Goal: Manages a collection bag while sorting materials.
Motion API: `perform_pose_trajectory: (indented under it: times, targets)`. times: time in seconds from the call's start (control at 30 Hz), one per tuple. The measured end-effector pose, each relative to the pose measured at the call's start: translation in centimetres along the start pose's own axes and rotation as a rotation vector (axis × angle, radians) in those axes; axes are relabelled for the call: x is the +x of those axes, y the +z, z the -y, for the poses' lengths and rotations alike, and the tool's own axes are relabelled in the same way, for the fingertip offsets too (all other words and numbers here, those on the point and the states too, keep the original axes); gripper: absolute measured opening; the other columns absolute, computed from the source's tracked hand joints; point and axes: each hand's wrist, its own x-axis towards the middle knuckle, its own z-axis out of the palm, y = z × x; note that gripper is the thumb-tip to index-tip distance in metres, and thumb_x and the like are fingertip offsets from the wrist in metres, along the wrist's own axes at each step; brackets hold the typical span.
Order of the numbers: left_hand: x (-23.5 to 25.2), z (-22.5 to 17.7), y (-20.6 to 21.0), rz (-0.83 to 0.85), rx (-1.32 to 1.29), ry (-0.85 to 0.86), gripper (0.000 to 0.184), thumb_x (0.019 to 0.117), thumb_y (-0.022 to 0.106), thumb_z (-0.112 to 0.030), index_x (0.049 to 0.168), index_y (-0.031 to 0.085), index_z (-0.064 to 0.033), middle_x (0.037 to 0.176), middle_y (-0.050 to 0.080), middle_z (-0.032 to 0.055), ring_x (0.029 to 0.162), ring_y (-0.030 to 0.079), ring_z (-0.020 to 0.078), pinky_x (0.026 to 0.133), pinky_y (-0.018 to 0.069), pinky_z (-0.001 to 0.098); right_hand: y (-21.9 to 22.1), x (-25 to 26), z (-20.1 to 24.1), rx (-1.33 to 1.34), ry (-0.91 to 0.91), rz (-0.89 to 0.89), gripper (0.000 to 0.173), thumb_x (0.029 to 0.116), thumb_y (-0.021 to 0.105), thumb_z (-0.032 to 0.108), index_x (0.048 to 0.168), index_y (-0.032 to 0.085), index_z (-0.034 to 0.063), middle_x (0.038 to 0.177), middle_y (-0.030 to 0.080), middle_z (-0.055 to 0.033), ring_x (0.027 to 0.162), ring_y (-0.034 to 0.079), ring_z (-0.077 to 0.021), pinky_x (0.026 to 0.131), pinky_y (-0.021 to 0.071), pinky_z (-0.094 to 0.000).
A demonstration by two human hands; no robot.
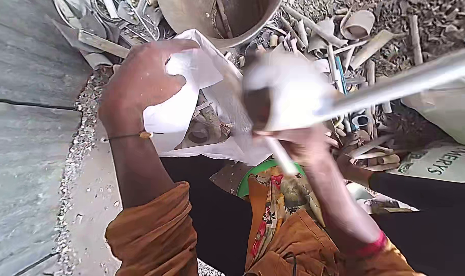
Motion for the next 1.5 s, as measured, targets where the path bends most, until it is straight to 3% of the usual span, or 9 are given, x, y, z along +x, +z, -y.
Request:
perform_pose_trajectory:
  times: [0.1,0.2,0.33,0.47,0.53,0.67,0.9,1.17,1.5]
  targets:
    - [-0.2,0.6,-0.2,-0.026,-0.047,-0.020,0.061,0.0936,0.061,-0.002,0.151,0.051,-0.0223,0.139,0.059,0.0251,0.130,0.055,0.0454,0.102,0.0389,0.0711,1.4,3.7,-7.0,-0.459,0.097,0.246,0.040,0.0746,0.077,-0.009,0.113,0.067,-0.0031,0.103,0.071,-0.0077,0.093,0.068,-0.0103,0.084,0.0578,-0.0275]
    - [-0.9,0.5,-0.6,-0.052,-0.037,-0.047,0.061,0.0953,0.058,-0.001,0.153,0.049,-0.0215,0.144,0.055,0.0256,0.135,0.049,0.0470,0.105,0.0355,0.0722,1.1,4.4,-7.5,-0.926,0.422,0.387,0.063,0.0870,0.077,0.002,0.144,0.051,-0.0030,0.135,0.062,-0.0247,0.121,0.063,-0.0360,0.100,0.0511,-0.0532]
    - [-2.0,1.6,-0.1,-0.065,-0.013,-0.010,0.060,0.0954,0.055,-0.002,0.152,0.050,-0.0216,0.142,0.056,0.0261,0.130,0.053,0.0483,0.100,0.0371,0.0731,-4.9,0.5,-4.5,-0.541,0.516,0.475,0.023,0.0914,0.065,-0.001,0.114,0.069,0.0026,0.110,0.072,-0.0061,0.094,0.070,-0.0114,0.082,0.0602,-0.0290]
    - [-0.5,8.9,1.8,-0.193,0.146,0.156,0.060,0.0888,0.056,-0.039,0.149,0.049,-0.0442,0.133,0.065,0.0065,0.119,0.064,0.0270,0.091,0.0527,0.0573,-15.1,-3.8,-5.4,-0.311,0.887,0.073,0.018,0.0963,0.049,-0.001,0.092,0.067,0.0025,0.084,0.076,-0.0060,0.070,0.074,-0.0131,0.068,0.0632,-0.0279]
    - [-1.1,7.1,1.4,-0.143,0.068,0.048,0.057,0.0899,0.055,-0.034,0.147,0.053,-0.0329,0.133,0.062,0.0220,0.121,0.058,0.0443,0.092,0.0432,0.0706,-19.4,-5.7,-10.5,-0.683,1.146,-0.197,0.016,0.1036,0.052,0.004,0.108,0.063,-0.0068,0.088,0.071,-0.0129,0.069,0.071,-0.0159,0.067,0.0611,-0.0307]
    - [-1.5,6.4,1.4,-0.082,0.042,-0.013,0.053,0.0923,0.053,-0.037,0.144,0.055,-0.0258,0.127,0.062,0.0271,0.113,0.061,0.0451,0.087,0.0444,0.0702,-23.2,-10.7,-20.3,-1.163,1.476,-0.291,0.054,0.0986,0.066,0.041,0.127,0.062,-0.0051,0.127,0.064,-0.0259,0.118,0.063,-0.0358,0.100,0.0477,-0.0536]
    - [0.3,8.7,1.7,-0.023,0.100,0.091,0.060,0.0931,0.052,-0.040,0.153,0.044,-0.0372,0.137,0.060,0.0192,0.122,0.060,0.0408,0.095,0.0459,0.0678,-22.6,-11.4,-23.1,-1.224,1.201,-0.263,0.038,0.1000,0.063,0.035,0.124,0.069,0.0053,0.121,0.070,-0.0207,0.116,0.065,-0.0367,0.101,0.0485,-0.0571]
    - [-1.8,5.1,1.9,0.019,0.060,0.028,0.060,0.0946,0.054,-0.029,0.153,0.045,-0.0391,0.139,0.059,0.0195,0.123,0.061,0.0330,0.096,0.0488,0.0549,-23.2,-9.5,-17.2,-0.760,0.851,0.005,0.035,0.0860,0.066,-0.016,0.120,0.066,-0.0056,0.122,0.067,-0.0195,0.098,0.069,-0.0246,0.087,0.0579,-0.0418]
    - [-3.3,5.2,2.3,-0.054,0.007,0.143,0.056,0.0981,0.055,-0.028,0.153,0.046,-0.0354,0.131,0.061,0.0255,0.113,0.060,0.0522,0.088,0.0428,0.0762,-18.0,-2.9,-6.5,0.101,0.506,-0.208,0.045,0.1009,0.054,0.013,0.144,0.050,0.0247,0.111,0.069,-0.0076,0.089,0.073,-0.0175,0.082,0.0633,-0.0351]
